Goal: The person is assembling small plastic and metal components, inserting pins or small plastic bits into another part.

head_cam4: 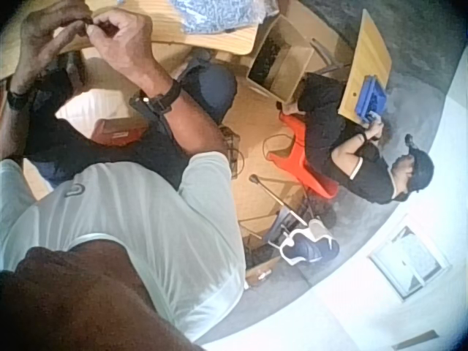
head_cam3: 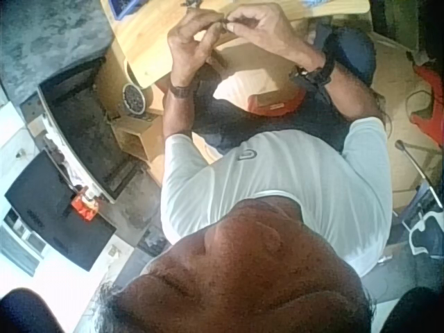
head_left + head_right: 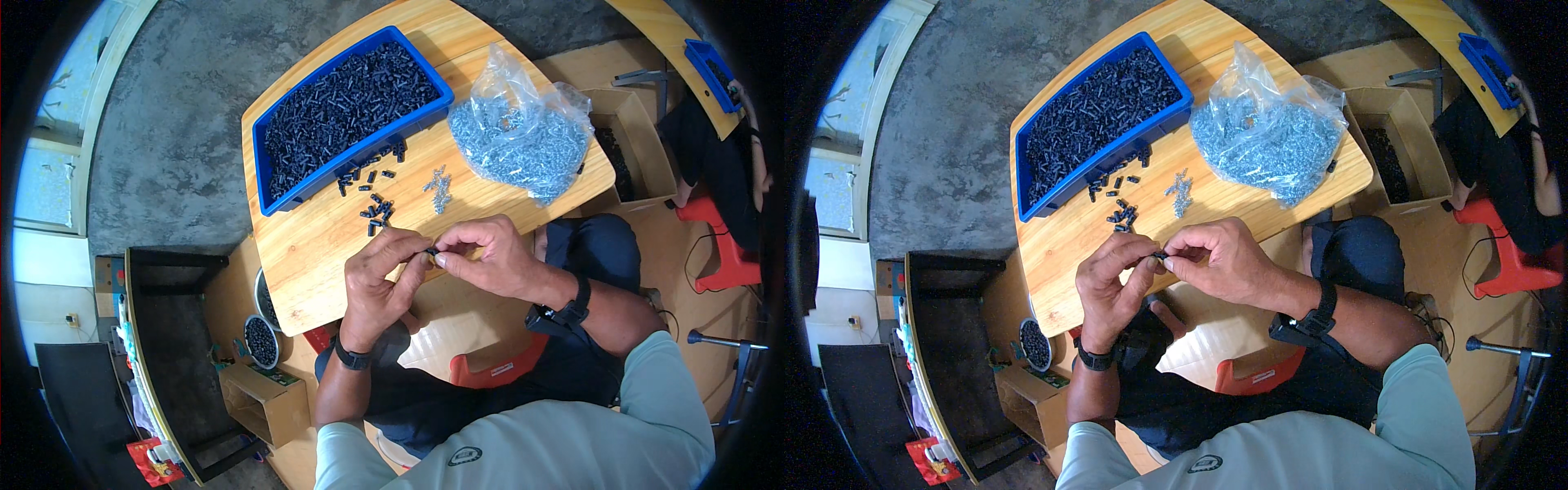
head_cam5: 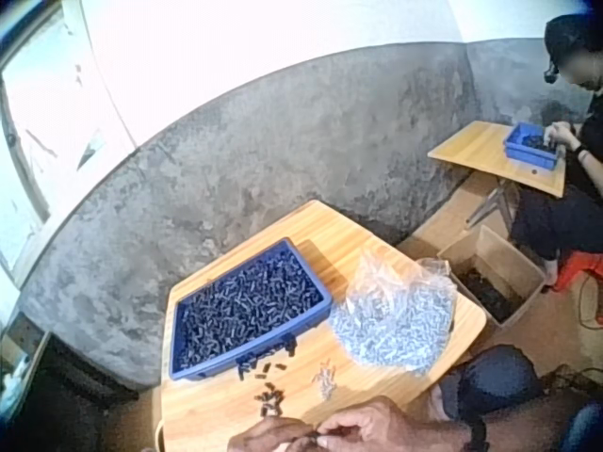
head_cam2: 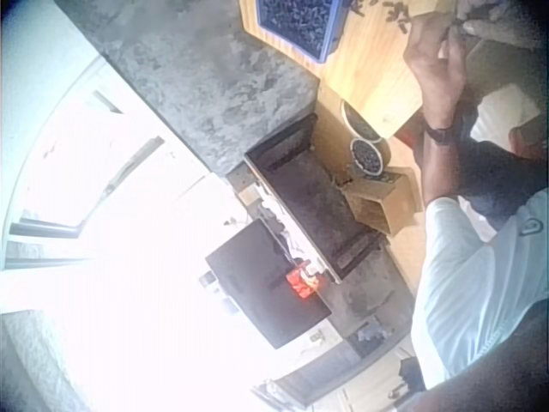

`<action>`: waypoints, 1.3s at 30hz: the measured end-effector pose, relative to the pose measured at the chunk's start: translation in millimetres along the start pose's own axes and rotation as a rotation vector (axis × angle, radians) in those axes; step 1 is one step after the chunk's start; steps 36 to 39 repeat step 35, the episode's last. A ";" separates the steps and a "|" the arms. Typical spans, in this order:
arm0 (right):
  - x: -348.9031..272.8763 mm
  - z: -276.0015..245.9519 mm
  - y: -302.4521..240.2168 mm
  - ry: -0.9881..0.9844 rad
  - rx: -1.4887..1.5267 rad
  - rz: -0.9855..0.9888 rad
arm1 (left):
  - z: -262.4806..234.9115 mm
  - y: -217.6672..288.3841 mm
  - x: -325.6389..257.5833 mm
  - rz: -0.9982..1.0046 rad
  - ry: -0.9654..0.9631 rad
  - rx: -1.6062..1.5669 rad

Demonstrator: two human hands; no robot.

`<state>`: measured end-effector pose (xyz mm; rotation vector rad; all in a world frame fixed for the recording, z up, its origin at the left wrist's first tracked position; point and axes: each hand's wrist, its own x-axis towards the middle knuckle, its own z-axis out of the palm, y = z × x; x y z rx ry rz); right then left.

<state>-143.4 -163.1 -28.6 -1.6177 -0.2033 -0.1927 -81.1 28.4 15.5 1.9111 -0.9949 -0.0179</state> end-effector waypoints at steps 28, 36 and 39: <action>0.2 3.4 -1.6 0.071 -0.159 -0.090 | 3.0 5.5 1.4 0.022 -0.010 0.128; 0.1 6.0 3.2 0.062 -0.231 -0.099 | 2.7 7.8 -1.3 0.053 -0.070 0.275; 0.1 6.0 3.2 0.062 -0.231 -0.099 | 2.7 7.8 -1.3 0.053 -0.070 0.275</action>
